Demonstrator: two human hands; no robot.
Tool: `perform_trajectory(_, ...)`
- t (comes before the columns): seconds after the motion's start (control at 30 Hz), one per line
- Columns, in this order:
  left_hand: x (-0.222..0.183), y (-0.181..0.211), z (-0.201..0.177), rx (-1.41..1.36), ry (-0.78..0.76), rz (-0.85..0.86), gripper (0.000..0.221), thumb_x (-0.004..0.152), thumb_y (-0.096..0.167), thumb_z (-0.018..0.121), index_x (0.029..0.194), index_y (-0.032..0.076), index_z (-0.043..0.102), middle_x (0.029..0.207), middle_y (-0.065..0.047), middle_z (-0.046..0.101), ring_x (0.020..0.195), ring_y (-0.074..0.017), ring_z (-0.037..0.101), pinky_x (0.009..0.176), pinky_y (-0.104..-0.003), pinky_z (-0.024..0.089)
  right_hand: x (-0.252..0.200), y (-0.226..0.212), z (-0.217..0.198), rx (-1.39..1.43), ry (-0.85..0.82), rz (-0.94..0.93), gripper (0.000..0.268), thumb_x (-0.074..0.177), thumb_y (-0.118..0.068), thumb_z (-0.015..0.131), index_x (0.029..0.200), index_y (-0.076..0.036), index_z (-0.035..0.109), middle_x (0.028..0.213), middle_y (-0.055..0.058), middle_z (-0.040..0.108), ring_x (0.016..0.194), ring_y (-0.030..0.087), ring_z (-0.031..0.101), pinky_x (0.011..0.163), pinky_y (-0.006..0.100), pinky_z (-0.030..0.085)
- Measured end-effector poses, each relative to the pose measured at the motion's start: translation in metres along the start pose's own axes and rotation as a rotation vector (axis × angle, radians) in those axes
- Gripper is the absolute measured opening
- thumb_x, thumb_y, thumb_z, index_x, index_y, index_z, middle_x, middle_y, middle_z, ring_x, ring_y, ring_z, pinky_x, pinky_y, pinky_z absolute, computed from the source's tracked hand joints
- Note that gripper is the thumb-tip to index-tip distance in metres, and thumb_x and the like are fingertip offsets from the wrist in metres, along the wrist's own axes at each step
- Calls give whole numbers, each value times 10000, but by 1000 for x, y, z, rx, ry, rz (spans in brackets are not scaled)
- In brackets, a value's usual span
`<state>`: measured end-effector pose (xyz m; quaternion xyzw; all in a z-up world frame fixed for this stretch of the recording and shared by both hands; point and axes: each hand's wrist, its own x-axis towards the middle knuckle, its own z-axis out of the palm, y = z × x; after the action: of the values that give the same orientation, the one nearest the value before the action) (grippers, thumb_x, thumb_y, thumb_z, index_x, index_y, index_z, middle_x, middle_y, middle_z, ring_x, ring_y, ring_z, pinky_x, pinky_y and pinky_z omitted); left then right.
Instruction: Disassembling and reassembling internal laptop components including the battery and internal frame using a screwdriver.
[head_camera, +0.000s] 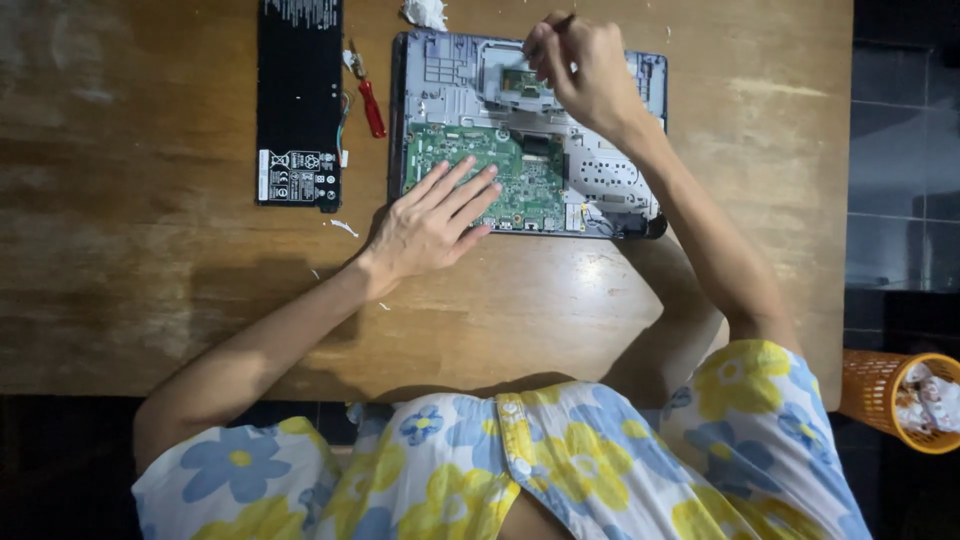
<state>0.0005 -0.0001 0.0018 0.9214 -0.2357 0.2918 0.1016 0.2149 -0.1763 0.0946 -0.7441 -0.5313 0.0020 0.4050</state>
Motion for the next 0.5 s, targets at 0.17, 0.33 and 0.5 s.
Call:
perform_trajectory(0.17, -2, 2, 3, -34, -9, -14, 449, 1099, 379, 519, 1437, 94, 595, 1489, -113, 576, 1404, -311, 535, 1190, -471, 425, 7, 1, 10, -33, 12, -106, 305, 1157, 32, 362, 1055, 150, 624, 880, 222, 707, 683, 245, 724, 588, 264, 661)
perform_trajectory(0.33, -1, 1, -2, -4, -2, -5, 435, 1095, 354, 552, 1430, 85, 619, 1493, -110, 571, 1403, -306, 529, 1190, -458, 420, 17, -17, 11, 60, -60, -79, 343, 1189, -69, 383, 1030, 99, 637, 805, 159, 705, 673, 211, 740, 622, 265, 644)
perform_trajectory(0.5, -2, 0, 2, -21, -10, -9, 445, 1102, 362, 527, 1440, 83, 603, 1501, -117, 560, 1407, -313, 525, 1193, -467, 415, 22, 7, 20, -16, -52, -134, 312, 1159, 19, 396, 988, 141, 626, 924, 219, 708, 718, 256, 727, 614, 293, 643)
